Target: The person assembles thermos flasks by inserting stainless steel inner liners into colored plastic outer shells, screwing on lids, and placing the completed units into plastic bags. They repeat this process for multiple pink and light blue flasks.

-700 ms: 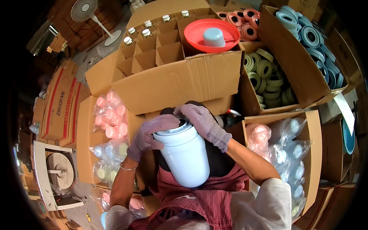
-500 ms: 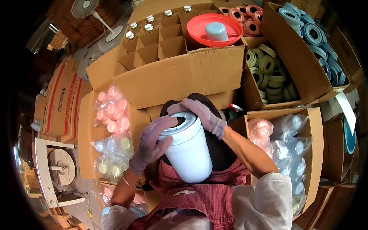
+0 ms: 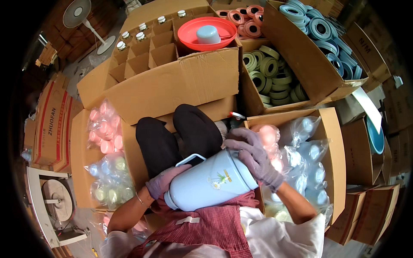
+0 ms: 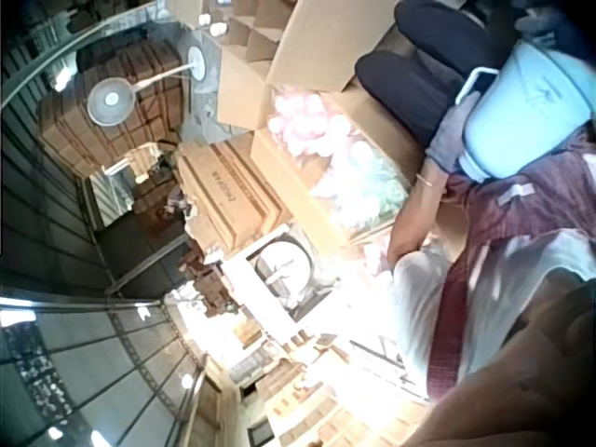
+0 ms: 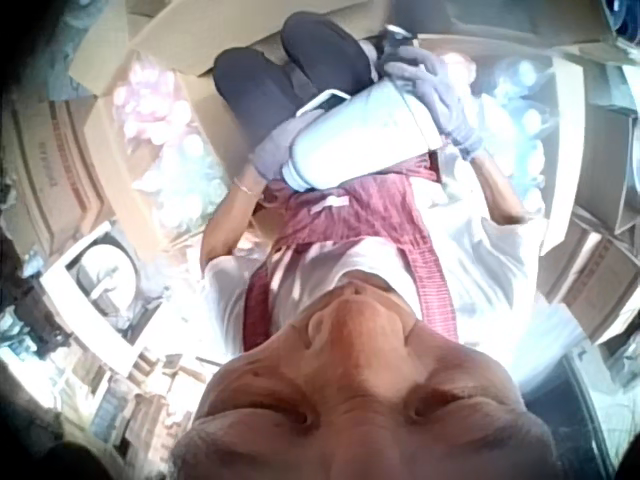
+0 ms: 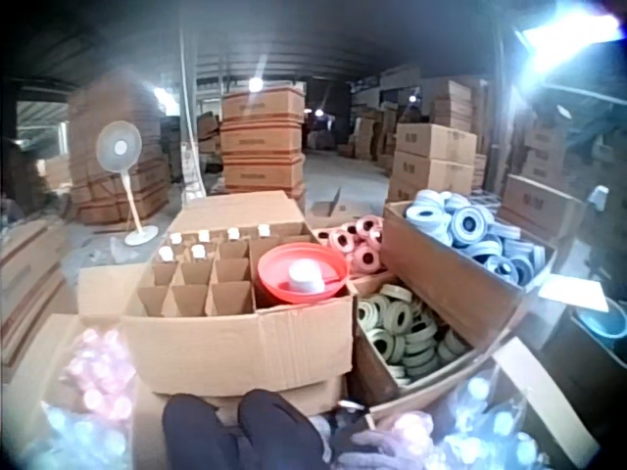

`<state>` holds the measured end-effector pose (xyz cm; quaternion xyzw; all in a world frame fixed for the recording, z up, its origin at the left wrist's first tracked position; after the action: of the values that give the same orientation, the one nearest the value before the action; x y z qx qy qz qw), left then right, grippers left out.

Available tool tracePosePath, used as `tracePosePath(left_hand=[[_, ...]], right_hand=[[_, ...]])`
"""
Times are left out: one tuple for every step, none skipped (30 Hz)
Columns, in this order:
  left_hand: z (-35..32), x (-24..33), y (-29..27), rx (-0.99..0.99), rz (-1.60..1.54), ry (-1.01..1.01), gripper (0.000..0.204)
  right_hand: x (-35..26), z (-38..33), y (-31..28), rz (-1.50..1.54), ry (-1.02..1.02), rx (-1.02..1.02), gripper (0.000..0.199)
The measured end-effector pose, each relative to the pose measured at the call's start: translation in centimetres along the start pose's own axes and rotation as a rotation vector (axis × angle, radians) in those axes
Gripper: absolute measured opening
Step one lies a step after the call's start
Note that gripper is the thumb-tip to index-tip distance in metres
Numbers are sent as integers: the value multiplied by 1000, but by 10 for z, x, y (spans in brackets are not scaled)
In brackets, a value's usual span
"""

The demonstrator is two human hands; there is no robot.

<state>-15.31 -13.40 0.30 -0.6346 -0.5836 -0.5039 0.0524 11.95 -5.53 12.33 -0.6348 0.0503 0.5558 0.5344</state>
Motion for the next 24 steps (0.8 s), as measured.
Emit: tracePosePath(left_hand=[[-10, 30, 18, 23, 480, 159, 30], [-17, 50, 31, 59, 959, 334, 31], [-17, 39, 19, 255, 390, 245, 28], [-26, 64, 40, 321, 614, 506, 26], [-34, 96, 65, 270, 1063, 729, 27], [-39, 117, 91, 182, 1508, 967, 28], [-41, 123, 100, 154, 1604, 985, 29], [-36, 126, 89, 194, 1394, 931, 30], [-32, 121, 66, 262, 1180, 866, 31], [-25, 118, 48, 288, 968, 816, 31], [-20, 121, 43, 290, 1099, 668, 30], [-16, 126, 37, 276, 1232, 525, 29], [-22, 121, 38, 372, 1139, 568, 29], [-28, 121, 45, 389, 1074, 686, 27], [-32, 127, 56, 392, 1027, 805, 25], [-37, 136, 81, 318, 1451, 984, 19], [-34, 139, 96, 269, 1599, 1018, 18], [-31, 139, 107, 218, 1743, 1081, 17], [-28, 144, 104, 242, 1700, 1057, 18], [-25, 151, 87, 243, 1545, 1035, 18], [-18, 149, 62, 358, 1080, 677, 21], [-15, 138, 41, 428, 620, 317, 23], [-14, 147, 51, 248, 1320, 546, 28], [-14, 135, 46, 270, 1419, 581, 31]], right_hand=[[10, -10, 12, 247, 44, 63, 39], [27, -12, 24, 527, 196, 90, 42], [43, -16, 39, 806, 340, 166, 46], [60, -26, 55, 1129, 639, 207, 48], [69, -32, 60, 1055, 563, 181, 50], [91, -35, 68, 1343, 498, 174, 46], [111, -35, 80, 1634, 452, 141, 43], [134, -33, 81, 1766, 354, 66, 43], [95, -15, 51, 1043, 370, 129, 46], [82, -11, 33, 691, 292, 216, 46], [84, -7, 26, 555, 196, 238, 46], [76, -2, 17, 497, 108, 208, 47], [63, 6, 14, 518, 36, 145, 47], [39, 10, 7, 436, -216, 52, 46], [42, 16, 13, 698, 27, -5, 40], [47, 16, 21, 1040, 321, 18, 37], [50, 18, 26, 1320, 587, 140, 37], [67, 17, 33, 1709, 588, 95, 35], [84, 14, 33, 1579, 629, 135, 41], [99, 10, 32, 1450, 671, 170, 47], [75, 12, 15, 1023, 434, 229, 48], [60, 20, 5, 465, 86, 243, 45], [44, 22, -2, -127, -177, 436, 43], [52, 24, 2, 119, -129, 304, 43]])
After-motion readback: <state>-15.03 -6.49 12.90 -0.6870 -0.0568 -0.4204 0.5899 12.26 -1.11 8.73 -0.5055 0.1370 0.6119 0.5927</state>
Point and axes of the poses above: each hand's wrist, its own z-axis towards the middle knuckle, its own y-axis out of the palm, x = y × z, the point moved 4 cm from there along z, towards the middle knuckle, and after that the axes turned 8 degrees about -x, right-handed, at the moved point
